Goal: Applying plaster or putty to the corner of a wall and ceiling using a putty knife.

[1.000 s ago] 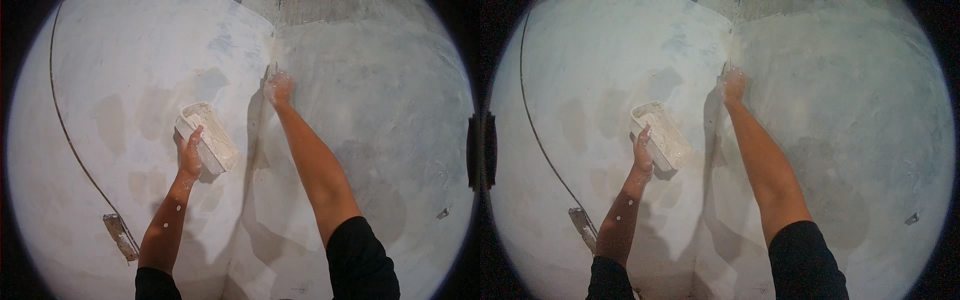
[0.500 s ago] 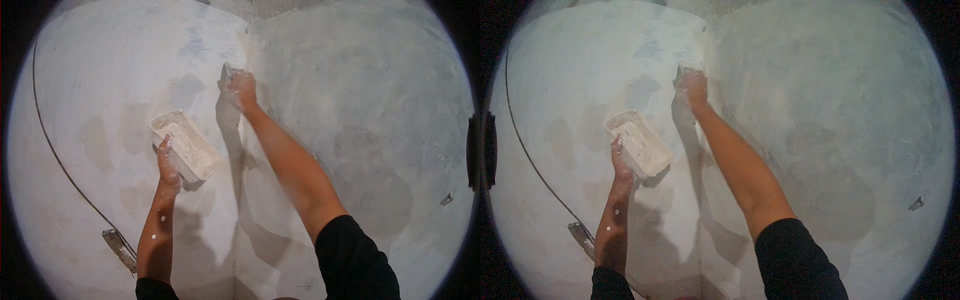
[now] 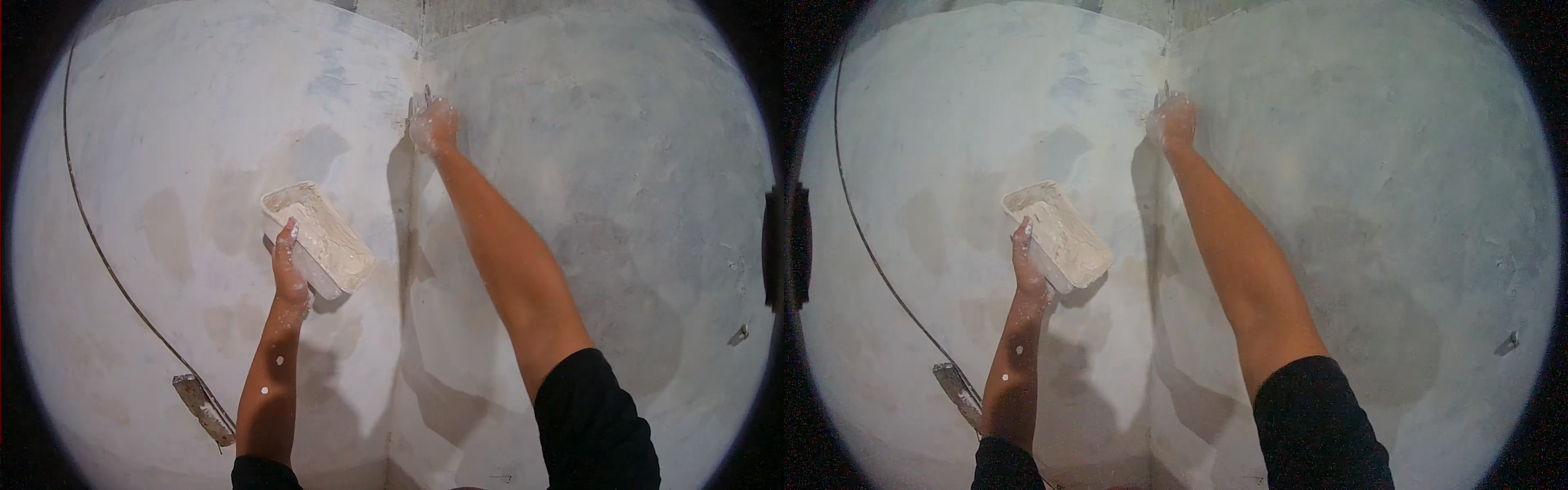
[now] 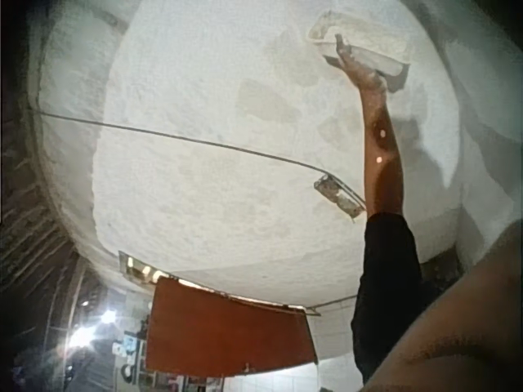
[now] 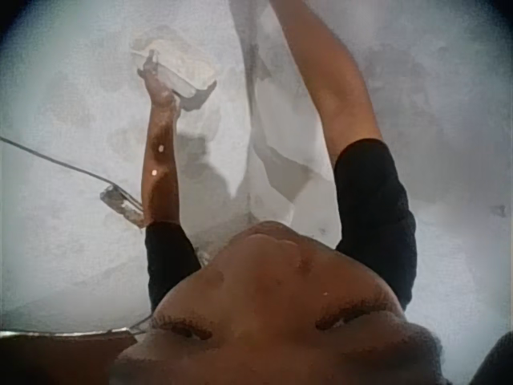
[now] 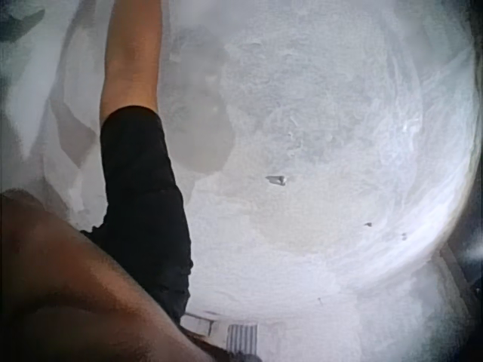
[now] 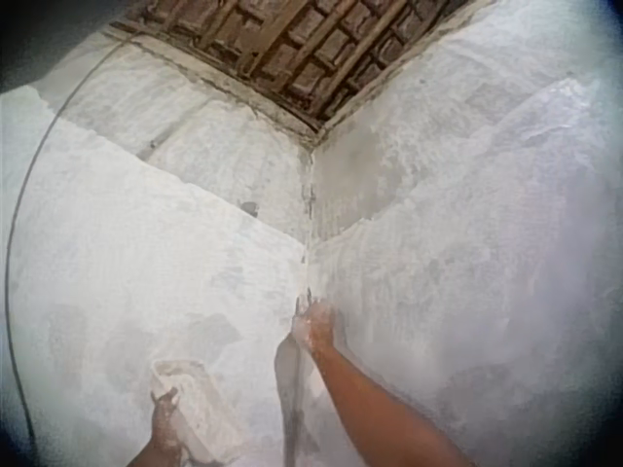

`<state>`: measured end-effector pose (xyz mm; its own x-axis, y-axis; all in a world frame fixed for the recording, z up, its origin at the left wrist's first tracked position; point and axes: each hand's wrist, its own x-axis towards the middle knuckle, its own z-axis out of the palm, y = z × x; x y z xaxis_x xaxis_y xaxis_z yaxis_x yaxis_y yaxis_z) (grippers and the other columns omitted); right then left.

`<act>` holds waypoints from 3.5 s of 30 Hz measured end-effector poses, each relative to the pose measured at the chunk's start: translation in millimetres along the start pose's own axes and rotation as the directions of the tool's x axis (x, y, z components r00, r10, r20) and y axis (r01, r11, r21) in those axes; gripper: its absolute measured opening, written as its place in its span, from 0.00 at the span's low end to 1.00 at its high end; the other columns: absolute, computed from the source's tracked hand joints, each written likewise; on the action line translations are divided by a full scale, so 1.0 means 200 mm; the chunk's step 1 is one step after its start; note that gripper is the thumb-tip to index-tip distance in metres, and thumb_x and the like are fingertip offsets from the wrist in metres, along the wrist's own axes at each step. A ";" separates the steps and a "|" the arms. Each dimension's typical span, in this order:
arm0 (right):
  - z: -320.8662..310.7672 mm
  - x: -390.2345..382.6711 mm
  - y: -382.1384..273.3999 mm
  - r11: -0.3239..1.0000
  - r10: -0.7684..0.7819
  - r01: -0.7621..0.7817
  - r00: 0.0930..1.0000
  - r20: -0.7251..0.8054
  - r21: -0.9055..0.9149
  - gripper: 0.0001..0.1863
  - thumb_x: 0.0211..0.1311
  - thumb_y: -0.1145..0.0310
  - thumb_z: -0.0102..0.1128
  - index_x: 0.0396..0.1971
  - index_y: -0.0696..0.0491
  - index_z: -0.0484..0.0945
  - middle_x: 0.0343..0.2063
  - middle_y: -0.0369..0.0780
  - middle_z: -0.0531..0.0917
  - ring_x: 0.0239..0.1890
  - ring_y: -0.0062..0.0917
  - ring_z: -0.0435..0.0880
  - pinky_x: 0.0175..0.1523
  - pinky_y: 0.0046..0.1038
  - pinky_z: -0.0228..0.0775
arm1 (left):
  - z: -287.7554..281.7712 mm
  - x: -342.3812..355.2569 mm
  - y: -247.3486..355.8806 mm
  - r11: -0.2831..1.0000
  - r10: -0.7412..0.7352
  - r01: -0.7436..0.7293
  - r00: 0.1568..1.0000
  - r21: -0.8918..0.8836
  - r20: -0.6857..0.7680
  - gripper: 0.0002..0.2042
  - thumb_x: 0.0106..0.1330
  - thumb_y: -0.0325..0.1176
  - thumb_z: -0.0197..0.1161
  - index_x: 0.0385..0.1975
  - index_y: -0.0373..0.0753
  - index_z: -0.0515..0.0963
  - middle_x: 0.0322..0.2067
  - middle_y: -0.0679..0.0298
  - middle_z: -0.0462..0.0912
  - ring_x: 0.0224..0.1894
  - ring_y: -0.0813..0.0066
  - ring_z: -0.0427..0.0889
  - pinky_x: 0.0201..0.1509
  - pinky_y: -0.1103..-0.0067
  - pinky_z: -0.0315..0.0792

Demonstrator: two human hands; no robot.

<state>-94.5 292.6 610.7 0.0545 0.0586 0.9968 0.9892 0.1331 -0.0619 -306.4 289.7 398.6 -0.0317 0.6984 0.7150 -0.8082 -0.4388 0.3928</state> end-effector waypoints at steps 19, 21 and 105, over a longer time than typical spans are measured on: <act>-0.33 0.10 -0.05 0.633 -0.058 -0.084 0.986 0.155 0.769 0.11 0.54 0.66 0.59 0.28 0.60 0.77 0.21 0.34 0.76 0.21 0.15 0.68 0.23 0.22 0.61 | -0.01 0.02 0.05 0.998 -0.054 0.054 0.998 0.014 0.034 0.29 0.61 0.47 0.50 0.57 0.34 0.58 0.52 0.53 0.67 0.54 0.62 0.69 0.58 0.71 0.63; -0.38 0.14 -0.01 0.675 -0.043 -0.052 0.993 0.110 0.736 0.11 0.54 0.65 0.58 0.28 0.59 0.76 0.20 0.34 0.75 0.20 0.15 0.68 0.22 0.22 0.60 | -0.01 0.04 0.03 0.997 -0.082 0.083 0.994 -0.007 0.074 0.28 0.61 0.46 0.51 0.57 0.34 0.59 0.52 0.53 0.67 0.53 0.63 0.69 0.57 0.71 0.64; -0.60 0.30 -0.95 0.981 0.030 -0.055 0.991 0.133 0.184 0.10 0.49 0.70 0.54 0.23 0.63 0.74 0.20 0.41 0.76 0.23 0.27 0.74 0.28 0.30 0.66 | -0.19 0.11 0.56 0.739 -0.301 0.482 0.861 -0.471 0.409 0.29 0.58 0.48 0.53 0.53 0.33 0.64 0.48 0.53 0.72 0.49 0.60 0.72 0.54 0.68 0.67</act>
<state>-262.7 151.4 688.6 0.0659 0.1936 0.9789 0.9427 0.3095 -0.1246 -420.6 278.3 436.4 0.4566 0.5026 0.7341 -0.8894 0.2787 0.3623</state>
